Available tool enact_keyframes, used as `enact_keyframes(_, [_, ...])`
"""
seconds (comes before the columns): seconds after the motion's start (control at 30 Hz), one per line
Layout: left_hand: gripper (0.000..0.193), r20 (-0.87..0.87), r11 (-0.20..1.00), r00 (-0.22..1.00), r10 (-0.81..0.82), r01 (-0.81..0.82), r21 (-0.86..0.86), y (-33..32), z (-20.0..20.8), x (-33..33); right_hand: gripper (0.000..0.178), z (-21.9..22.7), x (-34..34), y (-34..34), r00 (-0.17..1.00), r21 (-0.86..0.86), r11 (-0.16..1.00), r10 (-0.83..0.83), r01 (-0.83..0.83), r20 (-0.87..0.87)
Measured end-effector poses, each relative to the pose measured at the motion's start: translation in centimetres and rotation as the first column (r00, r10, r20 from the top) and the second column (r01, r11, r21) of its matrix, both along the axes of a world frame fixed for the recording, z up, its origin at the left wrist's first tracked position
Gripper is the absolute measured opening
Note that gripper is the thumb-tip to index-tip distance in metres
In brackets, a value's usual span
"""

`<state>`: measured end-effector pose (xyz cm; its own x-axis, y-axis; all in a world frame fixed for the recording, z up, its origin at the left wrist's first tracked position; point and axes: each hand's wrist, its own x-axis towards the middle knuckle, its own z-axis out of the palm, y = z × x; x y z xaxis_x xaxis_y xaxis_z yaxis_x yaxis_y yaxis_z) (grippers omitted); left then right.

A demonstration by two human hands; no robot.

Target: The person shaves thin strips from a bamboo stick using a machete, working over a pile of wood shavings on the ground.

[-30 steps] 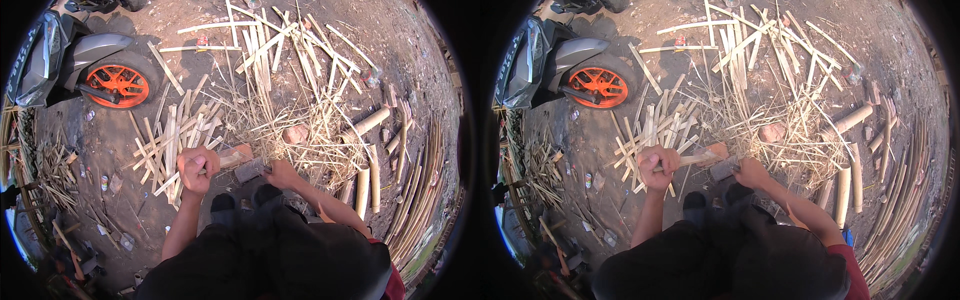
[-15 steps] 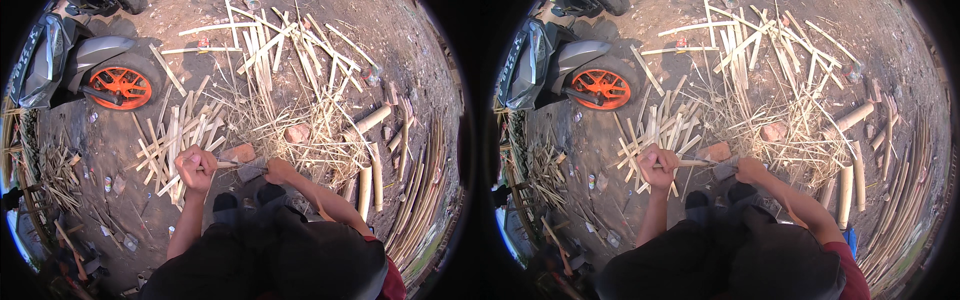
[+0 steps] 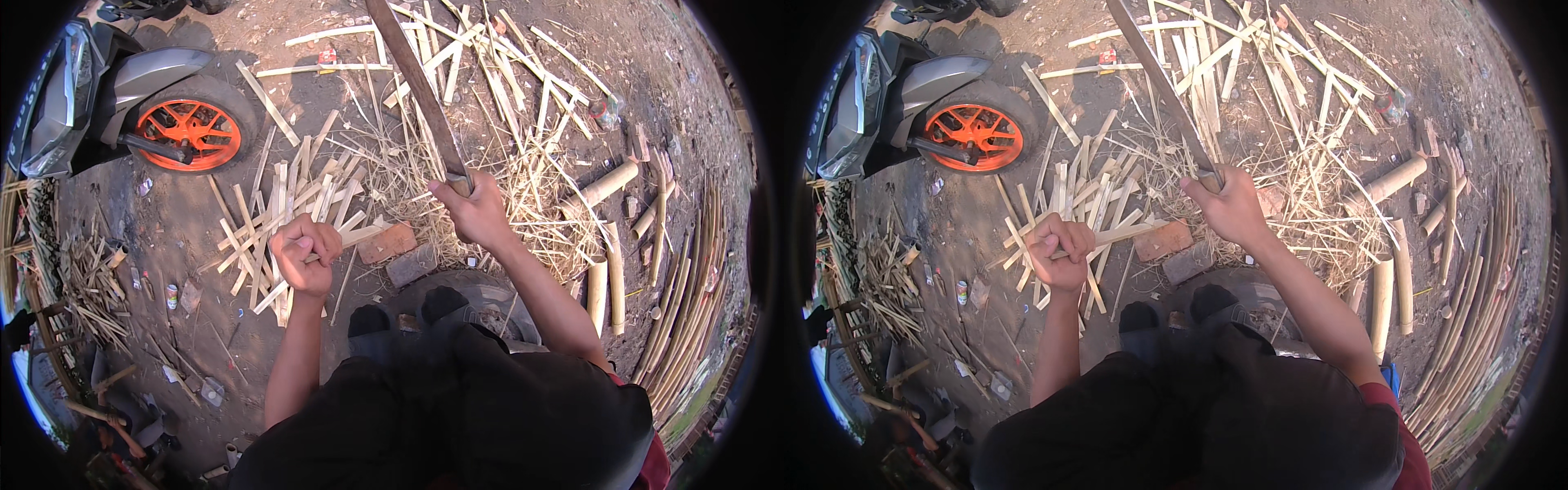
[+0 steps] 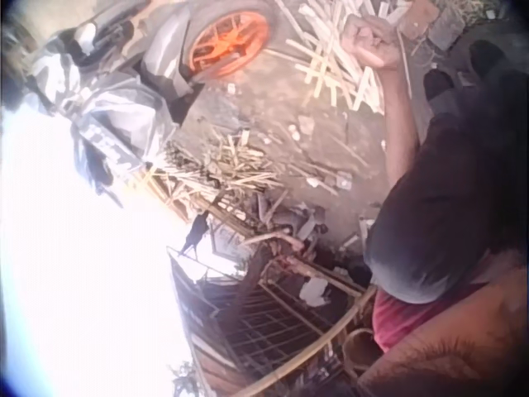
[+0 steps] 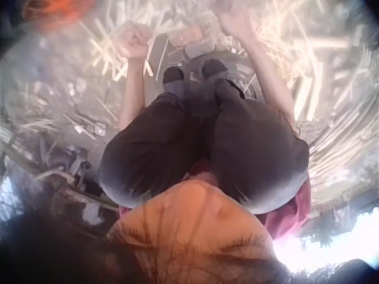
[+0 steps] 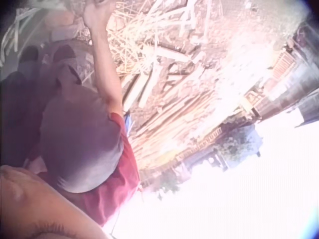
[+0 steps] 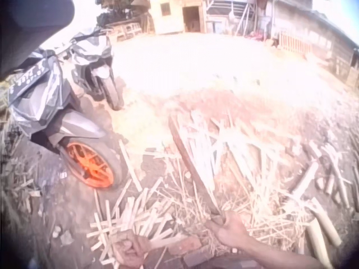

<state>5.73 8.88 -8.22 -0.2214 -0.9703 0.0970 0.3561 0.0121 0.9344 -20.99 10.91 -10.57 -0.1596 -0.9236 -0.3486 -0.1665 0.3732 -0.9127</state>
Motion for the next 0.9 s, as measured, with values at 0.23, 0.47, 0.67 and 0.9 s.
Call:
enact_keyframes(0.23, [0.032, -0.047, 0.997, 0.996, 0.074, -0.072, 0.032, -1.0, -0.3, -1.0, 0.029, -9.1, 1.4, 5.6, 0.933, 0.157, 0.942, 0.322, -0.297, -0.162])
enact_keyframes(0.47, [0.038, 0.102, 0.998, 0.993, 0.062, -0.061, -0.012, 1.5, -3.4, -1.7, 0.037, -13.9, 1.4, 7.1, 0.721, 0.488, 0.759, 0.616, -0.432, -0.319])
enact_keyframes(0.67, [0.033, -0.015, 0.999, 1.0, -0.013, 0.012, -0.041, -0.9, -1.5, -2.1, 0.043, -14.3, 1.6, 7.1, 0.708, 0.503, 0.72, 0.654, -0.478, -0.265])
enact_keyframes(0.9, [0.019, 0.104, 0.969, 0.968, 0.228, -0.214, -0.126, -4.3, 1.2, -3.2, 0.044, -11.4, 2.5, 7.4, 0.731, 0.523, 0.704, 0.651, -0.481, -0.204])
